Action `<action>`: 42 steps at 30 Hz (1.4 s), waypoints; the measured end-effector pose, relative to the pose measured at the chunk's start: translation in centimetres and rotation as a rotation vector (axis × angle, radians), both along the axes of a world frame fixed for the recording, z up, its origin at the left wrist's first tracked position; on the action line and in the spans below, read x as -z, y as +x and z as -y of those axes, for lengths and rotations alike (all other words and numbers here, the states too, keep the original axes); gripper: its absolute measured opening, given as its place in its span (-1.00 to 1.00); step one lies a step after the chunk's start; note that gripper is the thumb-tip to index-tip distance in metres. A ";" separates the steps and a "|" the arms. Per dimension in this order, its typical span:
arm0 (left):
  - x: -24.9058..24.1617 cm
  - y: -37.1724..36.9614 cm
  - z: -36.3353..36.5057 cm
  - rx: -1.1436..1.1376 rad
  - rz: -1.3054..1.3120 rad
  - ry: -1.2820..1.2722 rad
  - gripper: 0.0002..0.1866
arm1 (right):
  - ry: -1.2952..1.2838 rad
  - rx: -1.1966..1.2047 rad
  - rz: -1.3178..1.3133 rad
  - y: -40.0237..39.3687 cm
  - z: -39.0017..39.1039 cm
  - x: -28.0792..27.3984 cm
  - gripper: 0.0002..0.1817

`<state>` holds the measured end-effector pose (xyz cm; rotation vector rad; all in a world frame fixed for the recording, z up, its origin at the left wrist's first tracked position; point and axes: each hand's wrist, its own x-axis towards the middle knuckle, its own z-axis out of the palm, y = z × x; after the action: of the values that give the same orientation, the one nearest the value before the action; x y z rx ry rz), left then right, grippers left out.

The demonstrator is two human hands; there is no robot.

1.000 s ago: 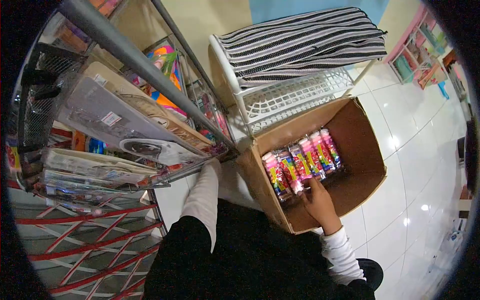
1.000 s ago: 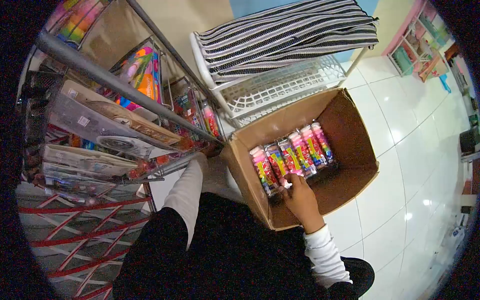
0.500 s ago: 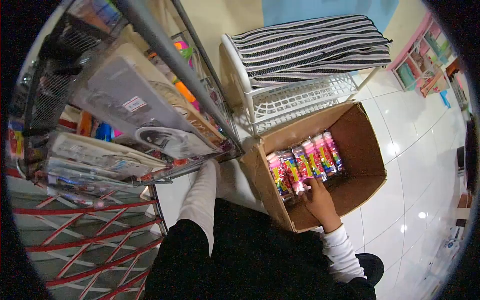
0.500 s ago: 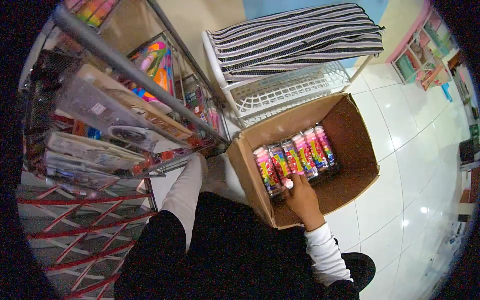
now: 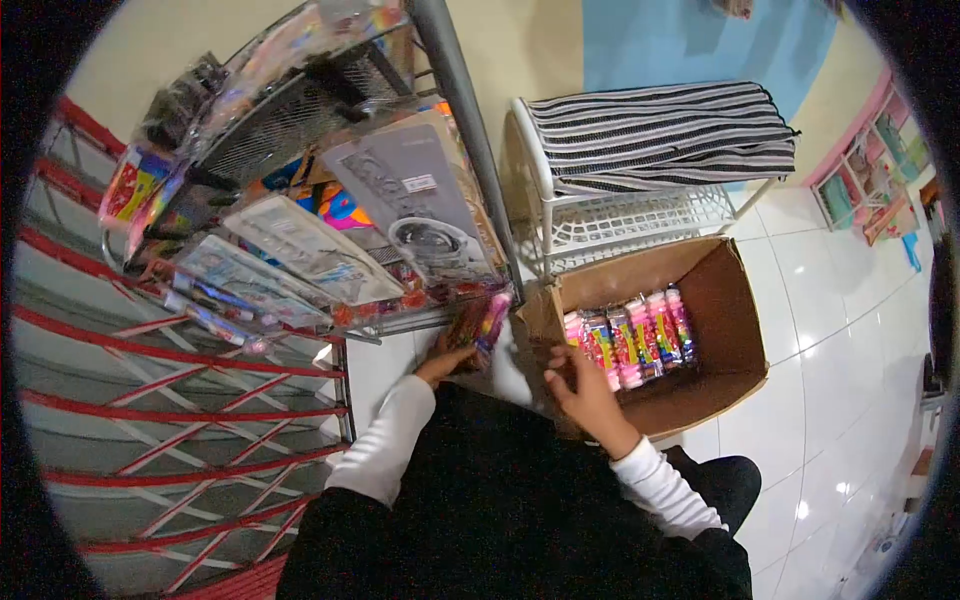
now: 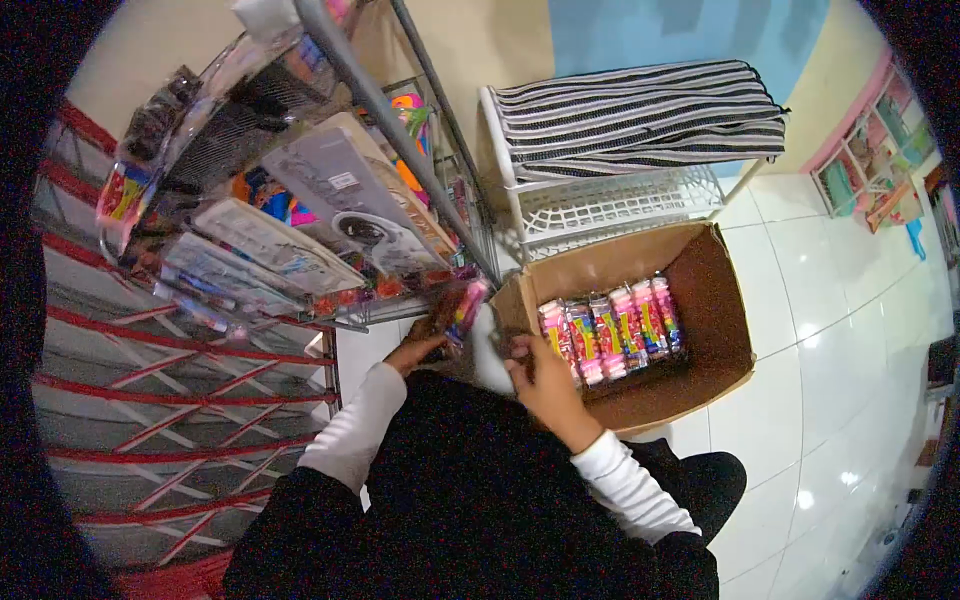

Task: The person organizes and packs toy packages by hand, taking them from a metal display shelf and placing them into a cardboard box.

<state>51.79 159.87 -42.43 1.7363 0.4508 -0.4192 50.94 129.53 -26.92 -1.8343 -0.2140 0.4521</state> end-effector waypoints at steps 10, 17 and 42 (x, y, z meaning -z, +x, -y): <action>-13.8 -13.1 9.3 0.218 0.358 0.318 -0.19 | 0.587 -0.014 -0.535 -3.6 -5.3 1.9 -0.27; -17.6 -11.1 12.8 -0.172 0.379 -0.039 -0.40 | 0.846 -0.014 -0.459 -2.5 0.8 -1.1 -0.17; -15.1 -13.6 12.8 -0.209 0.080 -0.281 -0.29 | -0.925 -0.401 -0.024 10.7 9.7 22.4 -0.51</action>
<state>38.20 147.03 -27.31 1.4133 0.4857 -0.2491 61.64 119.86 -49.31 -2.6963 -0.4041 0.9638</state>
